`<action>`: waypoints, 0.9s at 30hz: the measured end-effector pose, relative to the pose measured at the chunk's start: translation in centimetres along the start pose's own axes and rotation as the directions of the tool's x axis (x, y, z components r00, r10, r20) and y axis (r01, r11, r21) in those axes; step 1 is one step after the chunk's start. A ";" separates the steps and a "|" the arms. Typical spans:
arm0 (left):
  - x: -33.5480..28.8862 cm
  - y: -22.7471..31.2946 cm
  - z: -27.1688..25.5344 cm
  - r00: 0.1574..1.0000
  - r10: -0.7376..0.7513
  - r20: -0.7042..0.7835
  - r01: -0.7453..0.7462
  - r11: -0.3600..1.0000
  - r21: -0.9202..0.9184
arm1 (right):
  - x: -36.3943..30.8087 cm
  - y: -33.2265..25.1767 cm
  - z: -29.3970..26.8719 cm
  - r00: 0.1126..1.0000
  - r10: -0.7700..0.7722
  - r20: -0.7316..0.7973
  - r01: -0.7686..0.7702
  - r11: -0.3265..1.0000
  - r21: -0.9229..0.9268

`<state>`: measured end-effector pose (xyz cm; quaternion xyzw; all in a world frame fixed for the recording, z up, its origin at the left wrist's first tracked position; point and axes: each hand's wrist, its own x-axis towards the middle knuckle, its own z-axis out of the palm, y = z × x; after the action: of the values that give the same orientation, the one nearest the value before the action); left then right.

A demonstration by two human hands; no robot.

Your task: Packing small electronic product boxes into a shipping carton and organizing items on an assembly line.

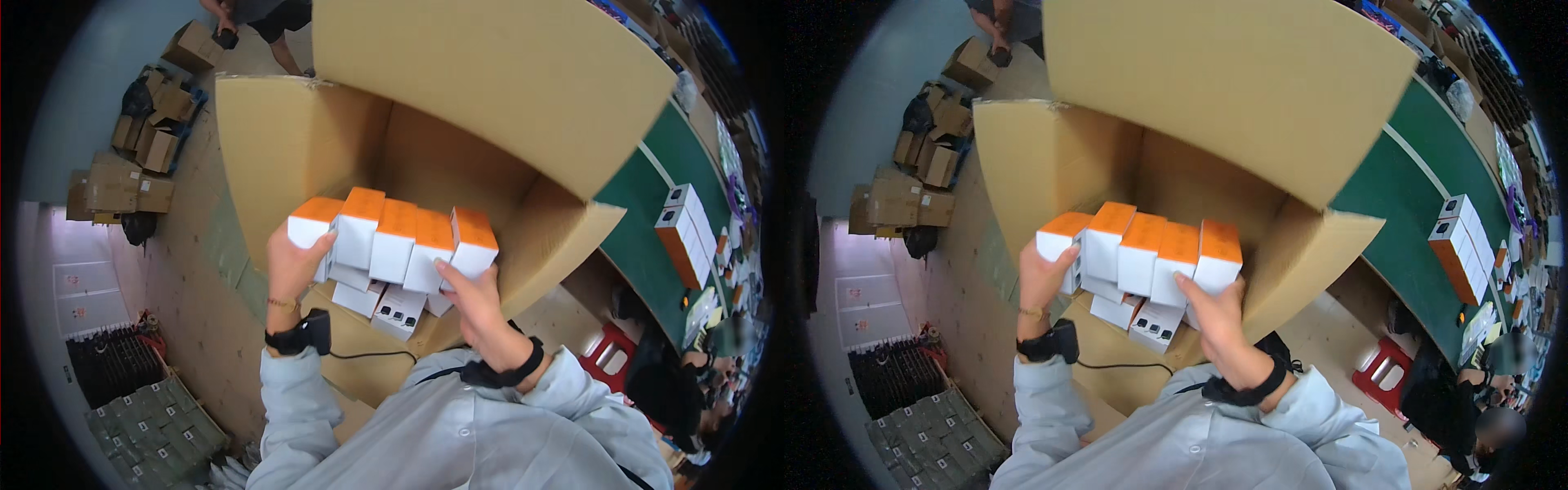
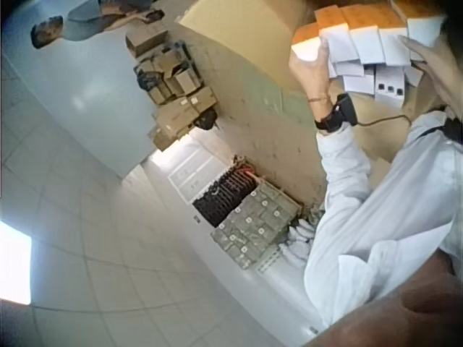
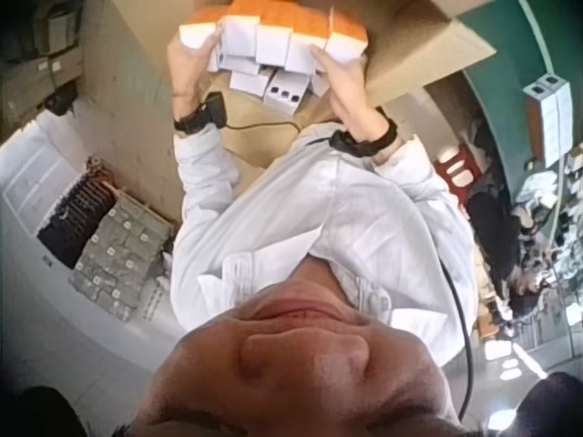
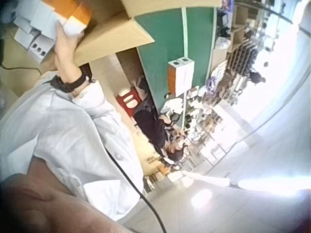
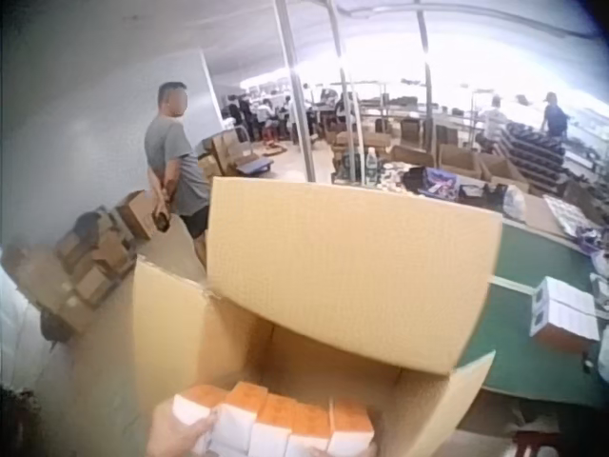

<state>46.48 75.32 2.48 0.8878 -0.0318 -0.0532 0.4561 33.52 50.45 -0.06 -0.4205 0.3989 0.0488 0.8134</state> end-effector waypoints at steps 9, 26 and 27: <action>-4.6 -0.6 -4.8 0.961 -0.262 -0.087 0.267 0.962 0.053 | -3.8 -1.1 -1.1 0.944 -0.052 0.325 0.110 0.981 -0.161; -8.4 5.0 -3.1 0.992 0.055 -0.111 -0.077 0.975 -0.211 | -9.0 -4.0 -5.2 0.757 -0.577 0.307 0.644 0.577 -0.503; -8.4 6.1 -1.6 0.993 0.071 -0.095 -0.090 0.971 -0.222 | -9.9 -4.3 -6.8 0.773 -0.581 0.254 0.611 0.574 -0.545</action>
<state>38.26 73.94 8.88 0.8296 -0.0419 0.0003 0.5568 24.45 45.37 7.32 -0.7630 0.1779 -0.0941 0.6143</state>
